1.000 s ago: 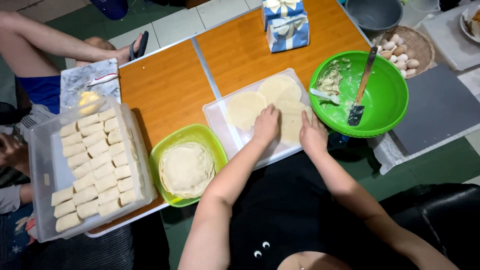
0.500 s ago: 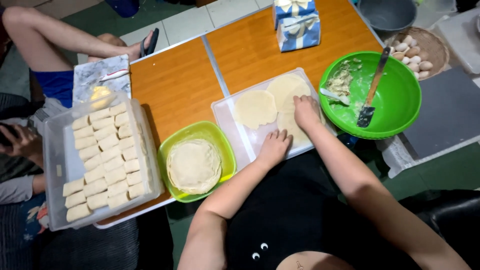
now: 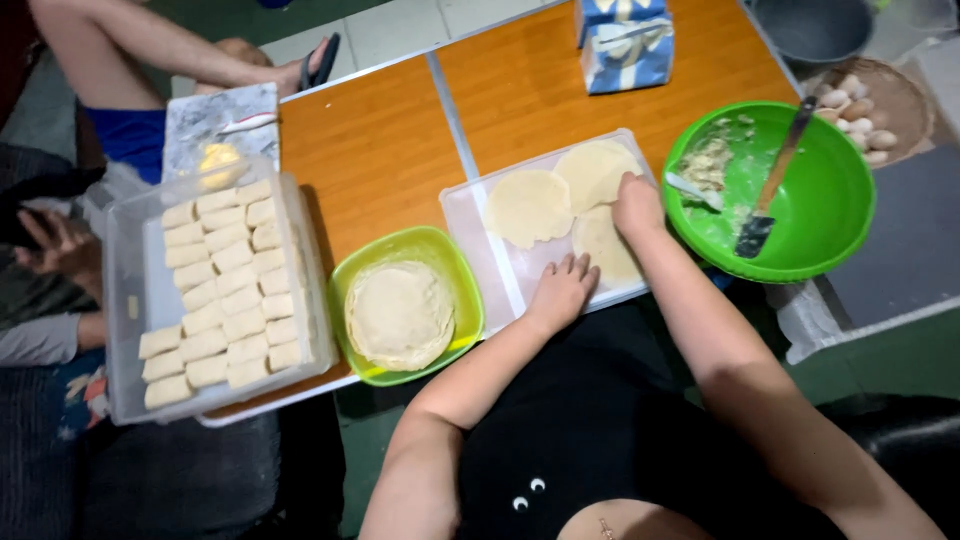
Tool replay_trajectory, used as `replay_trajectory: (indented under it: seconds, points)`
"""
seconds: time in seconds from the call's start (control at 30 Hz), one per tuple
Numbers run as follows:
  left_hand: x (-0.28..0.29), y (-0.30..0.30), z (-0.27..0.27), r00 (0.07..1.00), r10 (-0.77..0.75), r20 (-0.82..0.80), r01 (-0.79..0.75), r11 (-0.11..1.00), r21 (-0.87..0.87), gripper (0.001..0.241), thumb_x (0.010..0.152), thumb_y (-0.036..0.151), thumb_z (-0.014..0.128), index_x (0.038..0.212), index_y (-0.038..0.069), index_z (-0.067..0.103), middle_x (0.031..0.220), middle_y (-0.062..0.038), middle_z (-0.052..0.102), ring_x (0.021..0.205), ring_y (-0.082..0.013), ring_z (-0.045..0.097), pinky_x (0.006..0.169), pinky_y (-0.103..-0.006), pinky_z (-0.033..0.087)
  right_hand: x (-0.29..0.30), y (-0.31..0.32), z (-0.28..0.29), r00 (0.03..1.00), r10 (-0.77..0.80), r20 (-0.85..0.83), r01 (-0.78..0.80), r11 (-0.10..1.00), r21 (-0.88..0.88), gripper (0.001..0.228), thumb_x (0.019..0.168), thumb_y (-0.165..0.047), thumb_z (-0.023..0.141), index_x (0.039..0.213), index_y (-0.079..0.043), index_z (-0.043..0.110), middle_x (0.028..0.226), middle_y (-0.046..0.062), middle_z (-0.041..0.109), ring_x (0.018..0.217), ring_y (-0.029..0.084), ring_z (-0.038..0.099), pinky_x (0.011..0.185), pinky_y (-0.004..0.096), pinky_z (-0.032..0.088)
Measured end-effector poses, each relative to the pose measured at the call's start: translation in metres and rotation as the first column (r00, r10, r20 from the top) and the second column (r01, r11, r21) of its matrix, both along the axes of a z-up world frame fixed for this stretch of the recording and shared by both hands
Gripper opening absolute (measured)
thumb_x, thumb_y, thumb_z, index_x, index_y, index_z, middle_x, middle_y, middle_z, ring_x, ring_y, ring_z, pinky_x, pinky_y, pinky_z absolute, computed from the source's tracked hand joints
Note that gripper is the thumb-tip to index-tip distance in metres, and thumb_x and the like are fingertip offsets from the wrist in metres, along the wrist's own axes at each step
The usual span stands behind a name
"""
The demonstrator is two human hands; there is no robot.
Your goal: Preparing spring rolls by placing filling onto dough wrappers and folding them into shape.
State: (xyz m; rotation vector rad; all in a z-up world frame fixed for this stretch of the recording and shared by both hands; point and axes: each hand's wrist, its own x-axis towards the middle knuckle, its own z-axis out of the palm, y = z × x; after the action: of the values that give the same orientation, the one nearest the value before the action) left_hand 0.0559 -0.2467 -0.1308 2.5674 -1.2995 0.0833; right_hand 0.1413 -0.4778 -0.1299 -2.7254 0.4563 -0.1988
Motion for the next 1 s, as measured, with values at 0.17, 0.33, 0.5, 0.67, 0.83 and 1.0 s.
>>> replay_trajectory:
  seconds: [0.17,0.33,0.5,0.67,0.83,1.0]
  points:
    - [0.005,0.012,0.018,0.999,0.025,0.026,-0.021,0.99,-0.14,0.039,0.091,0.02,0.063,0.129,0.009,0.063,0.144,-0.018,0.057,0.129,-0.0358,0.057,0.101,-0.0519,0.048,-0.013,0.014,0.013,0.988,0.064,0.143,-0.06,0.998,-0.032,0.043,0.081,0.003,0.06,0.124,-0.001,0.062,0.118,0.031,0.061,0.108,0.051,0.06,0.092,0.055,0.05]
    - [0.032,0.067,0.054,0.996,0.086,-0.019,-0.088,0.939,-0.332,0.029,0.088,0.019,0.064,0.114,0.007,0.067,0.126,-0.015,0.066,0.12,-0.0321,0.062,0.101,-0.0492,0.05,-0.042,0.059,0.06,0.979,0.115,0.169,-0.111,0.993,-0.035,0.049,0.086,-0.001,0.06,0.134,-0.006,0.062,0.126,0.025,0.062,0.109,0.047,0.062,0.089,0.054,0.05]
    - [0.042,0.178,0.063,0.851,0.513,-0.11,-0.499,0.728,-0.47,0.022,0.083,0.005,0.063,0.103,0.0,0.071,0.113,-0.022,0.071,0.109,-0.0408,0.065,0.098,-0.0491,0.052,-0.053,0.114,0.097,0.895,0.425,0.137,-0.443,0.882,0.159,0.033,0.091,-0.011,0.062,0.123,-0.006,0.07,0.125,0.02,0.066,0.112,0.039,0.064,0.095,0.048,0.053]
    - [-0.005,0.25,0.098,0.74,0.622,-0.253,-0.652,0.573,-0.496,0.022,0.092,0.007,0.064,0.111,0.001,0.072,0.116,-0.02,0.071,0.112,-0.0389,0.065,0.099,-0.0452,0.052,-0.03,0.178,0.066,0.848,0.522,0.095,-0.508,0.748,0.427,0.03,0.095,-0.016,0.063,0.122,-0.007,0.072,0.112,0.017,0.073,0.095,0.031,0.072,0.087,0.04,0.057]
    - [-0.038,0.282,0.093,0.607,0.728,-0.318,-0.777,0.461,-0.428,0.021,0.091,0.009,0.063,0.109,0.002,0.072,0.118,-0.018,0.071,0.112,-0.0374,0.066,0.1,-0.0445,0.051,-0.006,0.246,0.008,0.749,0.646,0.147,-0.569,0.512,0.644,0.031,0.097,-0.019,0.066,0.124,-0.005,0.072,0.105,0.011,0.078,0.091,0.02,0.074,0.084,0.033,0.058]
    - [-0.052,0.298,0.079,0.508,0.812,-0.288,-0.836,0.385,-0.39,0.033,0.092,0.011,0.064,0.123,0.0,0.065,0.127,-0.022,0.065,0.119,-0.0415,0.06,0.103,-0.0469,0.048,0.017,0.294,-0.053,0.793,0.6,0.104,-0.387,0.366,0.847,0.036,0.096,-0.016,0.068,0.127,0.002,0.068,0.105,0.007,0.076,0.092,0.013,0.07,0.084,0.028,0.056]
